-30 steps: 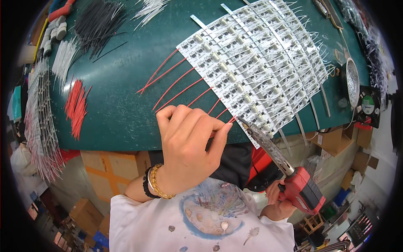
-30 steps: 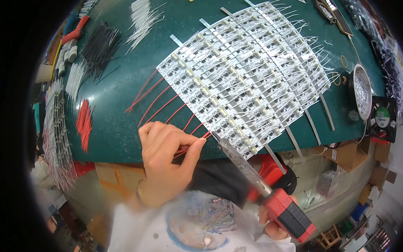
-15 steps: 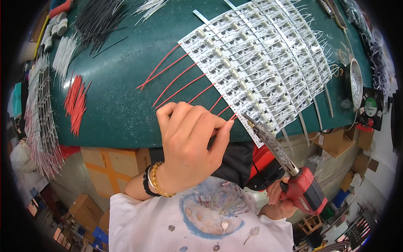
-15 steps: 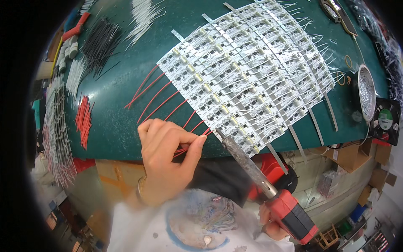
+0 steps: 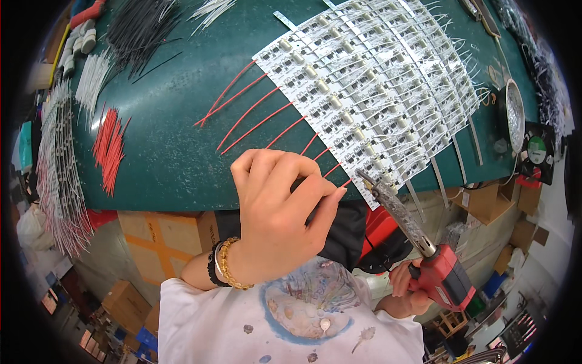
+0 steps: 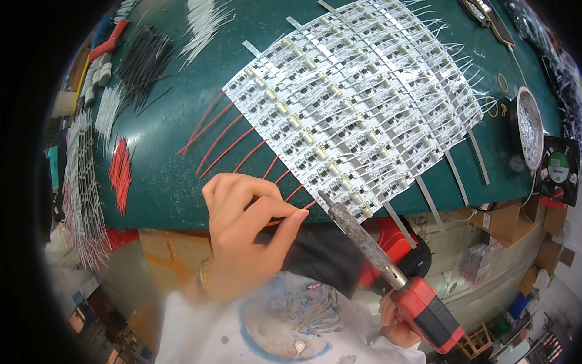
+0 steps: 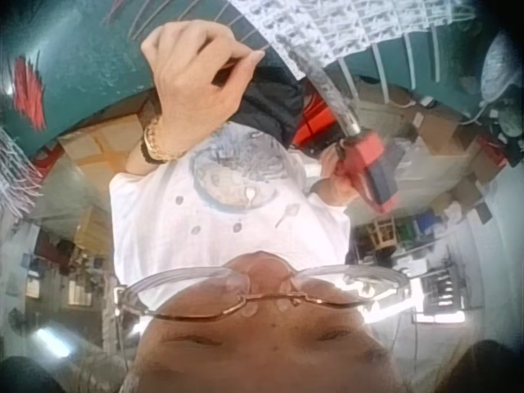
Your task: The person solders components onto circuit boards with a soldering gun. The person then takes wires from the table and solders red, black, and white wires onto the circuit boards.
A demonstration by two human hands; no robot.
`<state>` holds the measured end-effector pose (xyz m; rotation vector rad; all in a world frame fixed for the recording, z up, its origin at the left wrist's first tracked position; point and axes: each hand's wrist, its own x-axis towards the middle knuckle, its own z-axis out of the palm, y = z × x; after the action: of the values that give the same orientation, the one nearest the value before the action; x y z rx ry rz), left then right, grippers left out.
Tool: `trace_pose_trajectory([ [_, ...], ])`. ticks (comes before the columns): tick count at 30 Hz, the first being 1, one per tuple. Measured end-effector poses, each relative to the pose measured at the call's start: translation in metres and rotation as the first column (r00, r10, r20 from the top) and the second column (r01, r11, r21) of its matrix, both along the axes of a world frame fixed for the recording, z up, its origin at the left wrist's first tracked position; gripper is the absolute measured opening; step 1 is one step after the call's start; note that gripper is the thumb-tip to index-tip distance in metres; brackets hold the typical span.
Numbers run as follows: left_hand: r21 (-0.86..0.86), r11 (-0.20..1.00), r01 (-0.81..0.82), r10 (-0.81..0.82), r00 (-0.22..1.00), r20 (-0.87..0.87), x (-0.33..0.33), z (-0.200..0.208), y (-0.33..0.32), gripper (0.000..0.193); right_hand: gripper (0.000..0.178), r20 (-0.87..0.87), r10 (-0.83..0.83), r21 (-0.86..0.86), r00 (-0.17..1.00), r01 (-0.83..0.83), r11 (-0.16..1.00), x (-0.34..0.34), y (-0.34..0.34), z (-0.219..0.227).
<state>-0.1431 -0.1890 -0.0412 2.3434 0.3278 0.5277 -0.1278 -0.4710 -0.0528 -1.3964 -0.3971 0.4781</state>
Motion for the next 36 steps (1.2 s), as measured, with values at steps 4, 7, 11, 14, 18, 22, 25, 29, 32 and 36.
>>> trace_pose_trajectory([
  [4, 0.028, 1.000, 0.010, -0.009, 1.000, -0.008, 0.002, 0.001, -0.001, 0.016, 0.046, -0.074, -0.138, 0.058, 0.988, 0.143, 0.988, -0.005, 0.007, 0.003],
  [7, 0.038, 0.999, 0.002, -0.002, 1.000, -0.005, 0.002, 0.001, -0.002, 0.015, 0.046, 0.036, -0.088, 0.002, 0.995, 0.088, 0.996, -0.004, -0.004, -0.007],
  [11, 0.052, 0.999, -0.005, 0.006, 1.000, -0.017, 0.002, 0.002, -0.002, 0.015, 0.048, 0.112, 0.095, -0.048, 0.989, -0.090, 0.995, 0.003, -0.013, -0.010],
  [14, 0.051, 0.999, 0.005, -0.004, 1.000, -0.023, 0.004, 0.003, -0.002, 0.015, 0.047, 0.091, 0.012, -0.016, 0.996, -0.010, 1.000, 0.000, -0.009, -0.006],
  [18, 0.059, 0.998, 0.011, -0.009, 0.999, -0.034, 0.002, 0.004, -0.002, 0.015, 0.076, 0.084, 0.067, -0.005, 0.994, -0.067, 0.998, -0.003, -0.014, -0.008],
  [22, 0.071, 0.997, -0.001, 0.004, 0.999, -0.043, 0.001, 0.006, -0.003, 0.015, 0.074, 0.116, 0.165, 0.044, 0.979, -0.171, 0.984, 0.004, -0.016, -0.011],
  [25, 0.079, 0.997, 0.025, -0.017, 0.995, -0.097, -0.004, 0.015, 0.002, 0.014, 0.077, 0.108, 0.114, 0.039, 0.988, -0.119, 0.992, 0.003, -0.011, -0.011],
  [29, -0.016, 0.991, 0.133, -0.132, 0.950, -0.282, -0.027, 0.049, 0.041, 0.013, 0.082, -0.010, 0.063, 0.117, 0.998, -0.061, 0.991, -0.005, -0.024, -0.008],
  [32, -0.070, 0.997, 0.028, -0.044, 0.970, -0.241, -0.038, 0.066, 0.030, 0.015, 0.082, -0.011, 0.044, 0.066, 0.999, -0.043, 0.997, -0.007, -0.022, -0.005],
  [36, 0.018, 0.991, 0.134, -0.134, 0.991, -0.004, -0.008, 0.022, -0.007, 0.019, 0.081, 0.003, 0.049, 0.027, 0.999, -0.049, 0.998, -0.004, -0.018, -0.001],
])
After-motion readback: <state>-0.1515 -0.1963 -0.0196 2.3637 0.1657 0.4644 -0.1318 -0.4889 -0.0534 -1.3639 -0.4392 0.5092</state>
